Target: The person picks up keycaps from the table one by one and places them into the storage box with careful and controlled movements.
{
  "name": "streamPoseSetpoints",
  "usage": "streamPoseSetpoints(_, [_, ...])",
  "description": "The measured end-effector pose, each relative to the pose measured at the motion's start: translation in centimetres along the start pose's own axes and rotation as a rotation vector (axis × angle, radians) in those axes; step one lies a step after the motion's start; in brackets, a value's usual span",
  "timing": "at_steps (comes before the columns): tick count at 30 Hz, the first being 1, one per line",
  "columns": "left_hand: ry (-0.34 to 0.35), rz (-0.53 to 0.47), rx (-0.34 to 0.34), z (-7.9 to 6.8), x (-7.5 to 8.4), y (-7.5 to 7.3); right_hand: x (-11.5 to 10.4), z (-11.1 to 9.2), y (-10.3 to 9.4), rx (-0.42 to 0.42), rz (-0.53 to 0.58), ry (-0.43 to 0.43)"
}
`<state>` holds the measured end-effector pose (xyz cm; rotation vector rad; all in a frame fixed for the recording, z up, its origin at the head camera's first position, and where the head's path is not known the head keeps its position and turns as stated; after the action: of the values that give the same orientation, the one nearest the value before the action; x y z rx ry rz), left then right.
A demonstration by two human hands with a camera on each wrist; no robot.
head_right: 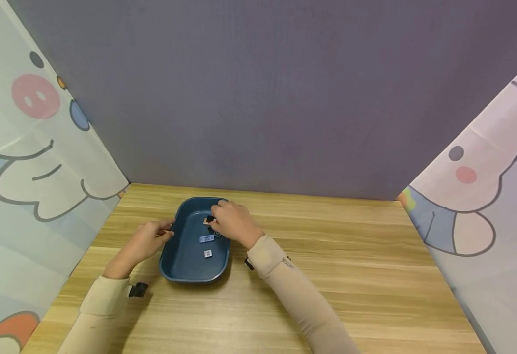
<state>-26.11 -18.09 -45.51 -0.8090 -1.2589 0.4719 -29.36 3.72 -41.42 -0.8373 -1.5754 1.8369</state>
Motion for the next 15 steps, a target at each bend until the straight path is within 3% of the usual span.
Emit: streamPoseSetpoints(15, [-0.006,-0.009,0.002,0.03,0.06,0.11,-0.58,1.01,0.21,0.011,0.026,-0.006])
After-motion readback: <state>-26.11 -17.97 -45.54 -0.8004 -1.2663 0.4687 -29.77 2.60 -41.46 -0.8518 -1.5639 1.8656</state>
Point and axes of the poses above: each hand's wrist, its own z-axis towards the middle knuckle, its own y-axis out of the palm, x = y × z, the point moved 5 cm from there along z, towards the middle knuckle, and after that the axes turned 2 degrees about -z, right-handed, at the moved point
